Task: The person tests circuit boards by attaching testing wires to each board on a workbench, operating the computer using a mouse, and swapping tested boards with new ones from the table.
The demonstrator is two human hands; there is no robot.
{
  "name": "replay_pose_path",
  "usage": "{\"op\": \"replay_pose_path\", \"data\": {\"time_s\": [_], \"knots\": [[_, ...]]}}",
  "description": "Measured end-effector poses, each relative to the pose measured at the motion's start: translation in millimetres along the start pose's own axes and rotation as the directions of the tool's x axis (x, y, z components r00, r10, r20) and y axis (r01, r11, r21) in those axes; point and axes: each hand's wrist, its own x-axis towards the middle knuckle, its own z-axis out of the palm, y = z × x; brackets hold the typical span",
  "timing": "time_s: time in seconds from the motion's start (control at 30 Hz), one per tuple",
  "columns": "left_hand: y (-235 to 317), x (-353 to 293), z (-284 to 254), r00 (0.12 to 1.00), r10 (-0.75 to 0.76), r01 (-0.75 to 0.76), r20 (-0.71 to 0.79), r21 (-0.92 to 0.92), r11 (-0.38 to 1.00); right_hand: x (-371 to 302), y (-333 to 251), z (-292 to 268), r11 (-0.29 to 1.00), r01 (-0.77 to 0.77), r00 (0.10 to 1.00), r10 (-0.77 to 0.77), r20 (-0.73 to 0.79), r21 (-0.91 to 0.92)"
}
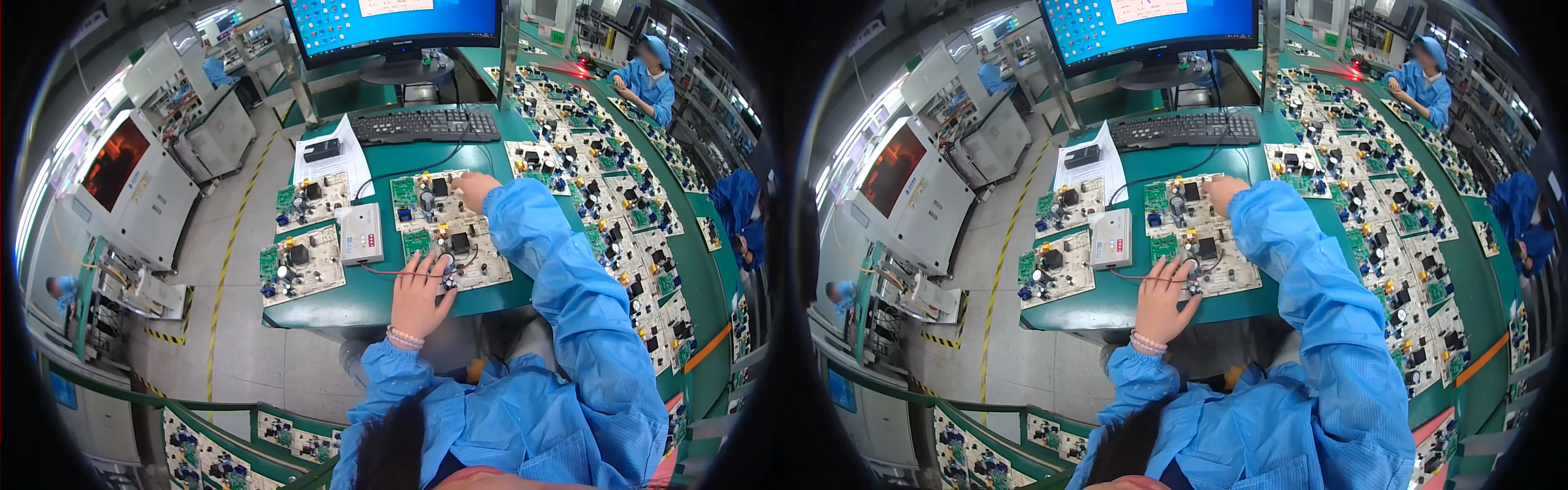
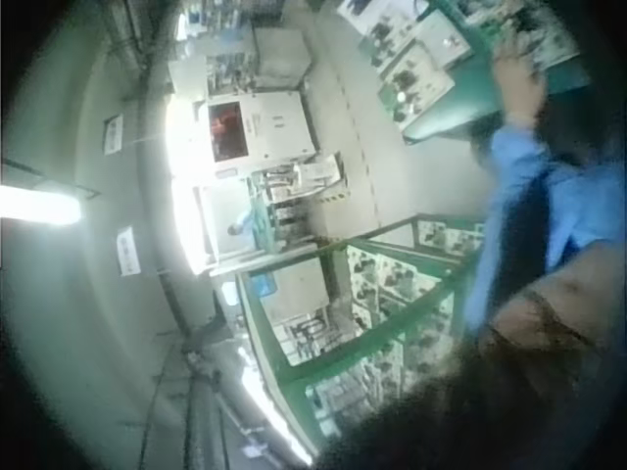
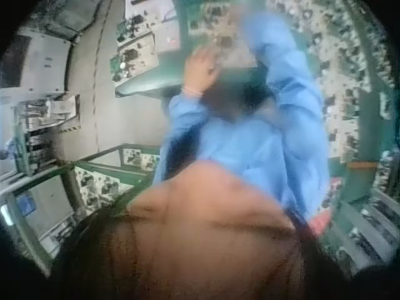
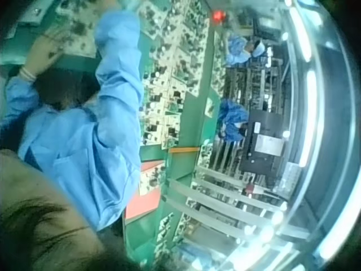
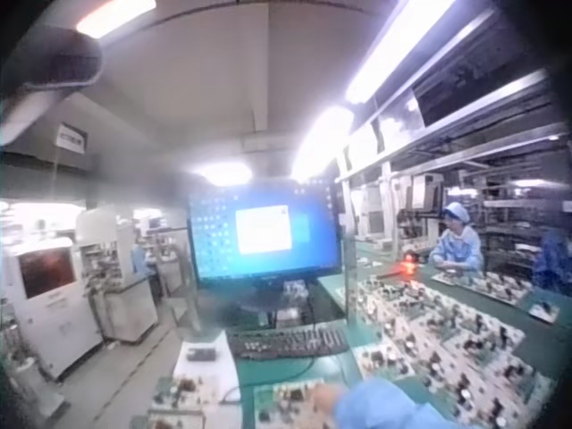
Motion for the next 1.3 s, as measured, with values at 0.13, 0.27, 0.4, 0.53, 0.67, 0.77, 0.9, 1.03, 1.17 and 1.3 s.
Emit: {"op": "replay_pose_path", "data": {"time_s": [0.13,0.27,0.4,0.53,0.67,0.77,0.9,1.03,1.17,1.3], "knots": [[-3.2,-2.7,-5.6,1.0,-0.011,0.011,-0.009,0.002,1.0,10.2,-3.3,-0.5,0.998,0.012,0.989,-0.02,-0.145,-0.059],[-0.1,2.5,-3.9,1.0,0.01,-0.01,-0.007,0.001,1.0,16.7,0.2,-2.6,0.995,0.098,0.957,-0.104,-0.271,-0.035],[2.2,11.2,1.0,0.997,0.071,-0.071,0.008,-0.028,0.997,36.8,1.8,-8.6,0.994,0.101,0.995,-0.101,0.007,0.05],[6.1,20.8,2.9,0.978,0.2,-0.197,0.049,-0.074,0.978,48.4,25.1,-9.5,0.914,-0.147,0.751,-0.145,-0.645,-0.377],[-12.5,1.4,-3.4,0.985,0.142,-0.137,0.102,-0.063,0.989,-38.0,58.2,-114.9,0.774,-0.246,0.367,-0.482,-0.796,-0.583],[-14.2,0.4,-1.2,0.987,0.12,-0.116,0.111,-0.039,0.992,-217.2,108.2,-182.5,0.885,-0.441,0.668,0.214,-0.713,-0.147],[-2.0,10.8,3.5,0.98,0.151,-0.149,0.128,-0.028,0.989,-487.1,145.1,-181.0,0.352,-0.855,0.127,0.854,-0.504,0.38],[-0.8,9.1,-8.1,0.973,0.102,-0.118,0.207,0.066,0.991,-700.3,239.6,-80.4,-0.158,-0.929,-0.306,0.835,-0.457,0.333],[9.5,26.0,7.6,0.967,0.083,-0.106,0.239,0.086,0.991,-952.8,318.3,63.2,-0.484,-0.873,-0.421,0.811,-0.405,-0.061],[-19.7,42.9,27.0,0.958,0.029,-0.074,0.286,0.149,0.986,-996.6,353.5,75.0,-0.689,-0.717,-0.61,0.691,-0.388,-0.101]]}}
